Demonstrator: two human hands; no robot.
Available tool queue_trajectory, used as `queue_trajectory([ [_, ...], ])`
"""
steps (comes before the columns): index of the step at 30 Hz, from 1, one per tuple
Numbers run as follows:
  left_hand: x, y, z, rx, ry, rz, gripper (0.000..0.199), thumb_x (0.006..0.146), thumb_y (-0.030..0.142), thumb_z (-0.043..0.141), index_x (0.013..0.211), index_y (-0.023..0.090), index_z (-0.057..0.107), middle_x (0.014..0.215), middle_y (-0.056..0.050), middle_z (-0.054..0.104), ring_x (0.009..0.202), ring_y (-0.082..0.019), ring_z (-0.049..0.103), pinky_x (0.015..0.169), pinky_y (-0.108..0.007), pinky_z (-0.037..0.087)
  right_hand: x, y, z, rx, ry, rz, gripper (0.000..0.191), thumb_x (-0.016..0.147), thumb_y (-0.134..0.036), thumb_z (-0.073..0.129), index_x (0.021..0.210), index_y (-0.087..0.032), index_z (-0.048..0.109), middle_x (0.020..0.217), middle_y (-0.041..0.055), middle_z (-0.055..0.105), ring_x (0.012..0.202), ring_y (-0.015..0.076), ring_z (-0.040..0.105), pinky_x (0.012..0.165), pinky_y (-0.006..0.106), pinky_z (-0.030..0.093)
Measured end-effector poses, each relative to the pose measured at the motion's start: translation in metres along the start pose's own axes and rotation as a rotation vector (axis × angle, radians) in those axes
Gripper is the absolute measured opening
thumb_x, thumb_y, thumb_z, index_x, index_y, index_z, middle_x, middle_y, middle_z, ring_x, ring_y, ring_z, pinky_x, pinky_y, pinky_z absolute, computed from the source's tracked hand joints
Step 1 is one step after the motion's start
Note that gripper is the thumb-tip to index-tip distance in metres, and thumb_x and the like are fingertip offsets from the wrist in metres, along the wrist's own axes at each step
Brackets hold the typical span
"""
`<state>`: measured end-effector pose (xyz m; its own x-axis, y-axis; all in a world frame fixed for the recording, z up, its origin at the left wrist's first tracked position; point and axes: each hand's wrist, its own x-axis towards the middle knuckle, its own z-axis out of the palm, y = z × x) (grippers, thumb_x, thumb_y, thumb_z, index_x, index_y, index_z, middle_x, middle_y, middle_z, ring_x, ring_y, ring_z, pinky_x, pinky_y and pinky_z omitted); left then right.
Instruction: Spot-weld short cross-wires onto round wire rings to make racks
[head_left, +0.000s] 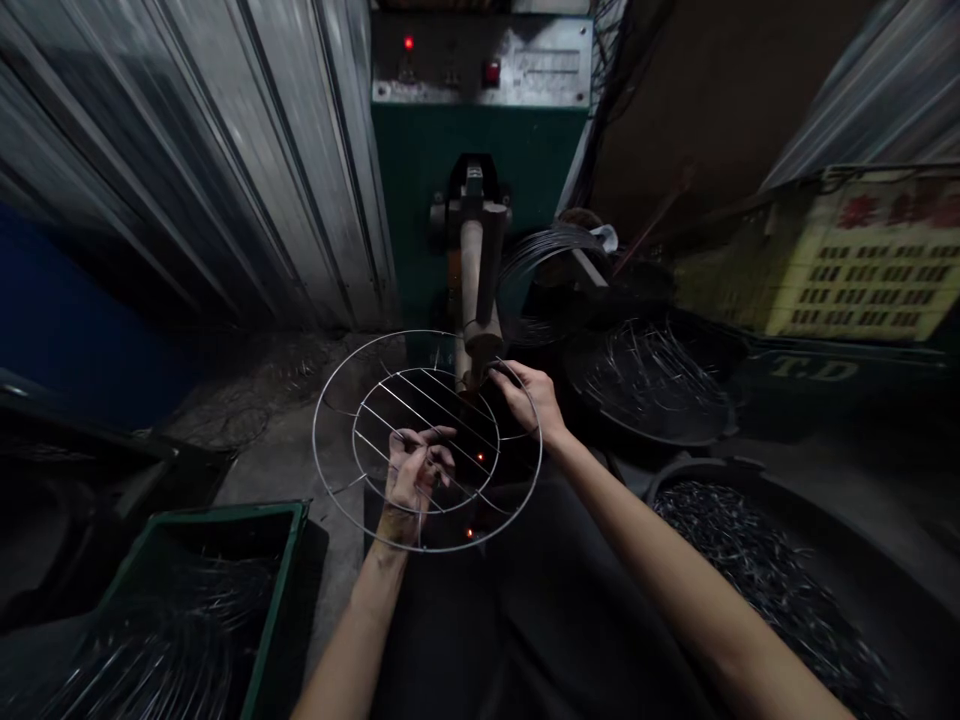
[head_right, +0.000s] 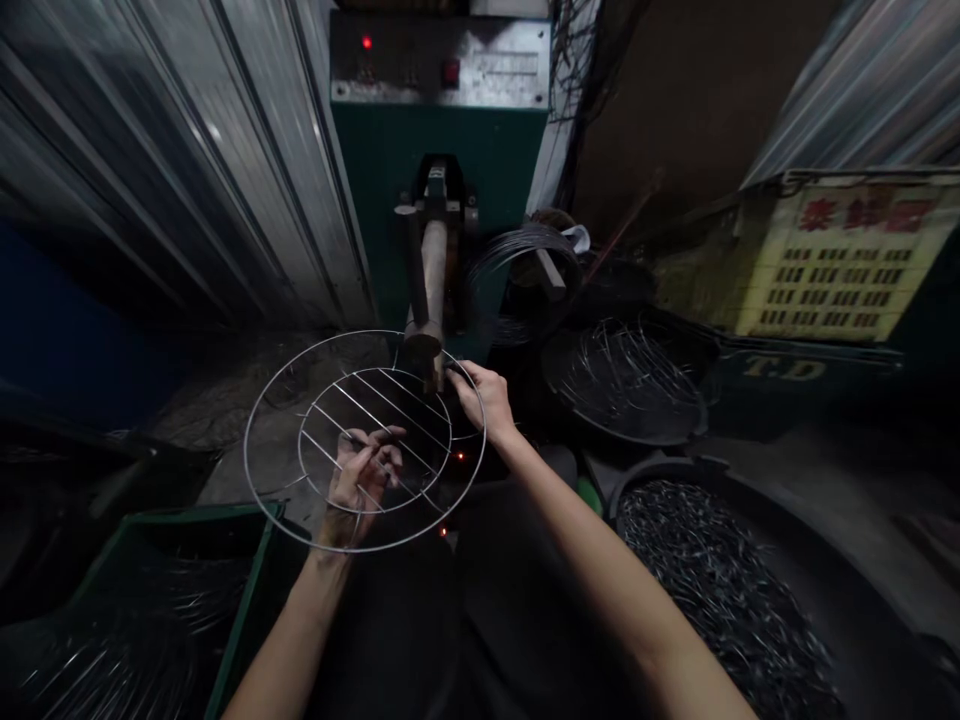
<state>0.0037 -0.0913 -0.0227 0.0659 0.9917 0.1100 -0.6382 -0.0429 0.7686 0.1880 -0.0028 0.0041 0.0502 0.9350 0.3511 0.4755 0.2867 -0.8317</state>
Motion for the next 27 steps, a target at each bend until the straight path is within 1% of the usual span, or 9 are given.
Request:
queue_trajectory([
  [5,0.000,0.000,-0.001,0.012,0.007,0.002,0.021,0.079,0.024,0.056,0.085,0.022,0.036,0.098,-0.005,0.063,0.065,-0.010,0.058,0.045,-0.015,0.041,0.004,-0.001,0.004,0.004,-0.016,-0.007,0.023,0.080,-0.035,0.054,0.089,-0.022,0.070,0.085,-0.0003,0.071,0.079,0.0183,0.064,0.071,0.026,0.047],
  [8,-0.003,0.000,0.001,0.002,0.029,-0.022,0.022,0.078,0.022,0.057,0.083,0.022,0.036,0.098,-0.004,0.063,0.059,-0.007,0.054,0.043,-0.014,0.037,0.008,0.000,0.010,0.053,-0.023,0.015,0.023,0.080,-0.036,0.055,0.088,-0.021,0.070,0.077,0.0001,0.070,0.071,0.0169,0.064,0.065,0.026,0.048],
  [11,-0.004,0.005,0.002,-0.023,0.035,-0.055,0.025,0.076,0.019,0.060,0.082,0.023,0.037,0.101,-0.003,0.063,0.058,-0.006,0.052,0.045,-0.014,0.039,0.012,0.001,0.009,0.113,-0.050,0.044,0.024,0.080,-0.036,0.054,0.087,-0.019,0.070,0.072,0.0004,0.069,0.068,0.0164,0.063,0.063,0.025,0.049],
  [13,0.000,0.011,0.000,-0.055,0.003,-0.116,0.025,0.075,0.023,0.063,0.081,0.022,0.038,0.102,-0.005,0.063,0.060,-0.007,0.053,0.047,-0.016,0.041,0.008,0.002,-0.001,0.108,-0.078,0.020,0.025,0.080,-0.033,0.054,0.093,-0.019,0.070,0.082,0.0010,0.070,0.077,0.0173,0.064,0.070,0.027,0.050],
  [16,0.005,0.018,-0.005,-0.060,-0.041,-0.175,0.026,0.075,0.032,0.063,0.078,0.019,0.040,0.100,-0.009,0.063,0.058,-0.007,0.052,0.044,-0.016,0.040,-0.013,0.001,-0.027,0.028,-0.090,-0.016,0.033,0.080,-0.031,0.054,0.110,-0.022,0.064,0.104,0.0020,0.068,0.096,0.0197,0.062,0.085,0.033,0.048],
  [19,0.004,0.014,-0.005,0.002,0.023,-0.068,0.022,0.078,0.028,0.061,0.079,0.020,0.040,0.101,-0.007,0.063,0.058,-0.007,0.053,0.045,-0.017,0.043,-0.041,-0.002,-0.048,-0.030,-0.185,0.026,0.037,0.078,-0.032,0.057,0.114,-0.024,0.061,0.111,0.0030,0.066,0.104,0.0219,0.060,0.092,0.038,0.045],
  [21,0.000,0.006,0.000,0.030,0.087,0.005,0.020,0.080,0.026,0.059,0.084,0.021,0.040,0.103,-0.004,0.062,0.059,-0.006,0.055,0.048,-0.018,0.046,-0.052,-0.005,-0.049,-0.024,-0.227,0.044,0.036,0.079,-0.035,0.057,0.113,-0.024,0.062,0.109,0.0034,0.066,0.100,0.0220,0.061,0.089,0.037,0.047],
  [24,-0.005,-0.005,0.011,0.070,0.136,0.060,0.021,0.081,0.027,0.058,0.089,0.023,0.039,0.106,-0.002,0.060,0.059,-0.006,0.057,0.051,-0.020,0.050,-0.050,-0.009,-0.034,-0.014,-0.117,0.025,0.029,0.082,-0.040,0.053,0.100,-0.021,0.066,0.096,0.0037,0.069,0.086,0.0199,0.064,0.077,0.032,0.050],
  [27,-0.006,-0.008,0.018,0.115,0.136,0.101,0.021,0.082,0.026,0.057,0.092,0.024,0.038,0.111,-0.003,0.057,0.059,-0.007,0.058,0.053,-0.023,0.052,-0.038,-0.011,-0.020,-0.039,-0.016,0.033,0.027,0.083,-0.042,0.050,0.087,-0.020,0.063,0.079,0.0028,0.068,0.068,0.0167,0.062,0.065,0.028,0.049],
])
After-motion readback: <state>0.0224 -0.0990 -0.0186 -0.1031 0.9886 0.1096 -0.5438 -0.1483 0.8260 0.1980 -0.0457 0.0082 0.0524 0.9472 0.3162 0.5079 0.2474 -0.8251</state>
